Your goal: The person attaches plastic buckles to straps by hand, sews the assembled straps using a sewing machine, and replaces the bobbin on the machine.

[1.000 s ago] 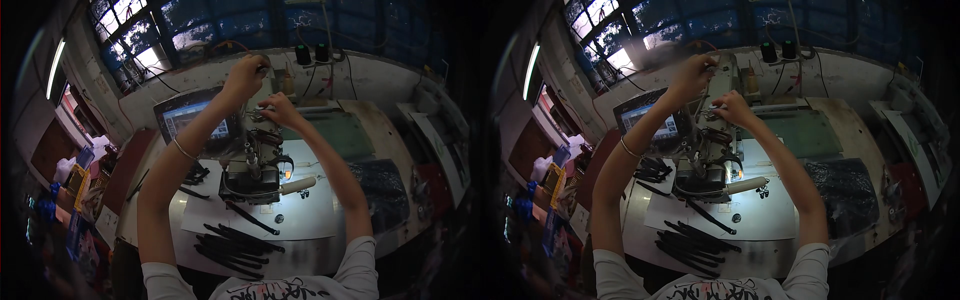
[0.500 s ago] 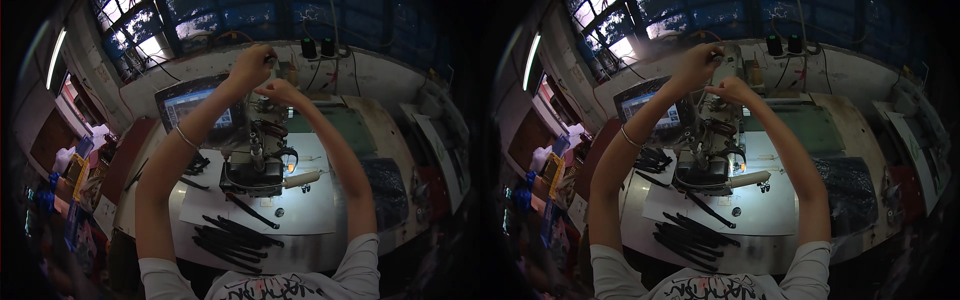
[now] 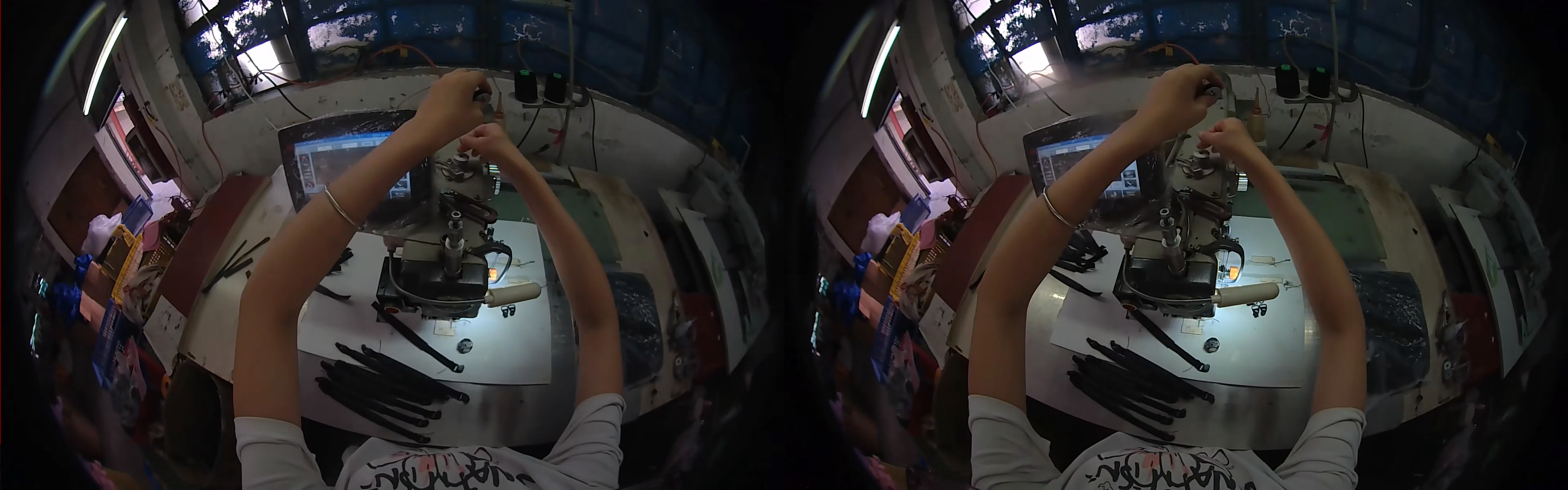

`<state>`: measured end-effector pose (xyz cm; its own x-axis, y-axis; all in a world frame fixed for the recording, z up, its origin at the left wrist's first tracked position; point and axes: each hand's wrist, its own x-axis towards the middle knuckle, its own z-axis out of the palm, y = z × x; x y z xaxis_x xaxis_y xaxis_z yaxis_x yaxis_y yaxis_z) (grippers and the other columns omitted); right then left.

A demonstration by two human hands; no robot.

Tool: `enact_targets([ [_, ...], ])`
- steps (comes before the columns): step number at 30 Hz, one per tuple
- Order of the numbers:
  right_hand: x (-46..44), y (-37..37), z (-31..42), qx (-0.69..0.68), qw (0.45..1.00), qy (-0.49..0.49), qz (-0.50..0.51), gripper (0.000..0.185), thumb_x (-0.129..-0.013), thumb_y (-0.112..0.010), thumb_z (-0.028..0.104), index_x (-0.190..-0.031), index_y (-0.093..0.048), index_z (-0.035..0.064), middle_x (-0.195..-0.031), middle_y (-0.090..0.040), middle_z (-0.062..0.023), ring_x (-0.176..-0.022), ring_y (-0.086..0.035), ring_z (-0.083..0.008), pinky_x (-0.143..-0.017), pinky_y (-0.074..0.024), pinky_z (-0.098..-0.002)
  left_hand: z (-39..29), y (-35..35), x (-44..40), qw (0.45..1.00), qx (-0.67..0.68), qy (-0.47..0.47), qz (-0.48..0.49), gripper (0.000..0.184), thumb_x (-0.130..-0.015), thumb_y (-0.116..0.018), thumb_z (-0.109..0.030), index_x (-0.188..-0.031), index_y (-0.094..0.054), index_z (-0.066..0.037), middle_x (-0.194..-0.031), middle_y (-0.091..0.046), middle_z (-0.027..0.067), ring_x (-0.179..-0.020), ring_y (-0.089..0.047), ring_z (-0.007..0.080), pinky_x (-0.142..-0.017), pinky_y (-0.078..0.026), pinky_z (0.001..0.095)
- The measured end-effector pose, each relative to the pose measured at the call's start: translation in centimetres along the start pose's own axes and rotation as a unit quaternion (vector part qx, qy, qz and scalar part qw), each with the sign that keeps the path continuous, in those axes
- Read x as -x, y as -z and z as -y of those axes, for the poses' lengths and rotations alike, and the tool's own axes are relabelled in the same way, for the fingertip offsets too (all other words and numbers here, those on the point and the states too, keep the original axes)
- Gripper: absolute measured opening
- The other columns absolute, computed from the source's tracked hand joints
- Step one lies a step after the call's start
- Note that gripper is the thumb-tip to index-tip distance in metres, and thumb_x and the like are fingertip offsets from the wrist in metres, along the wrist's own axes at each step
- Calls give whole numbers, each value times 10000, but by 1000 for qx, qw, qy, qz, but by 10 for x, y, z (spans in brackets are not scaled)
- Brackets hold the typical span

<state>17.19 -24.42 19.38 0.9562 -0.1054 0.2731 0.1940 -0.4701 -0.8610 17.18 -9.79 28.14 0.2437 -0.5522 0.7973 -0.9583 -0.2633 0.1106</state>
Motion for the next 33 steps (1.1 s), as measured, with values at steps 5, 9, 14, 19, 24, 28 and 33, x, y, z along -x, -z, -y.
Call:
enact_targets([
  [5,20,8,-30,-136,989,-6,-50,232,-869,-567,277,-821,-602,52,-786,-637,-29,-605,-492,-47,-509,-391,-202,0,-2,1,1000,4,6,5,214,-713,-615,-86,-924,-640,-59,-849,-615,153,-789,-613,286,-707,-473,365],
  [9,41,5,-24,-249,961,33,-115,236,-889,-549,277,-824,-579,52,-754,-632,-36,-599,-499,-54,-505,-395,-195,1,-2,1,1000,6,1,10,207,-716,-617,-91,-918,-638,-51,-839,-614,158,-775,-616,283,-702,-472,362],
  [14,61,14,-30,-378,925,40,-23,247,-900,-533,303,-814,-538,72,-684,-590,-14,-582,-491,-54,-508,-385,-197,4,-7,1,998,3,14,63,202,-720,-616,-94,-916,-619,-42,-851,-613,159,-804,-610,292,-710,-469,366],
  [19,80,23,-32,-236,972,8,-13,235,-899,-528,257,-841,-546,31,-605,-526,-8,-552,-486,-70,-497,-380,-223,8,-22,10,992,-40,60,106,200,-735,-559,-43,-935,-572,-34,-859,-607,149,-839,-592,311,-730,-456,377],
  [24,122,24,-19,163,979,73,-93,201,-844,-557,170,-802,-607,-20,-600,-555,-50,-503,-484,-117,-486,-373,-280,-5,-14,9,981,-28,59,185,202,-721,-480,23,-876,-601,-19,-831,-610,158,-862,-587,327,-757,-451,401],
  [28,148,37,-11,236,967,98,-8,182,-818,-571,139,-737,-623,-16,-602,-562,-70,-493,-460,-136,-488,-366,-309,7,-28,12,951,-86,73,288,175,-716,-512,-5,-834,-641,-11,-840,-631,184,-872,-604,335,-774,-462,405],
  [33,174,52,18,166,984,50,51,206,-840,-561,152,-725,-606,-13,-588,-532,-39,-525,-433,-92,-493,-355,-265,6,-30,19,909,-191,102,357,272,-680,-682,-191,-853,-641,15,-854,-642,198,-850,-623,331,-755,-488,401],
])
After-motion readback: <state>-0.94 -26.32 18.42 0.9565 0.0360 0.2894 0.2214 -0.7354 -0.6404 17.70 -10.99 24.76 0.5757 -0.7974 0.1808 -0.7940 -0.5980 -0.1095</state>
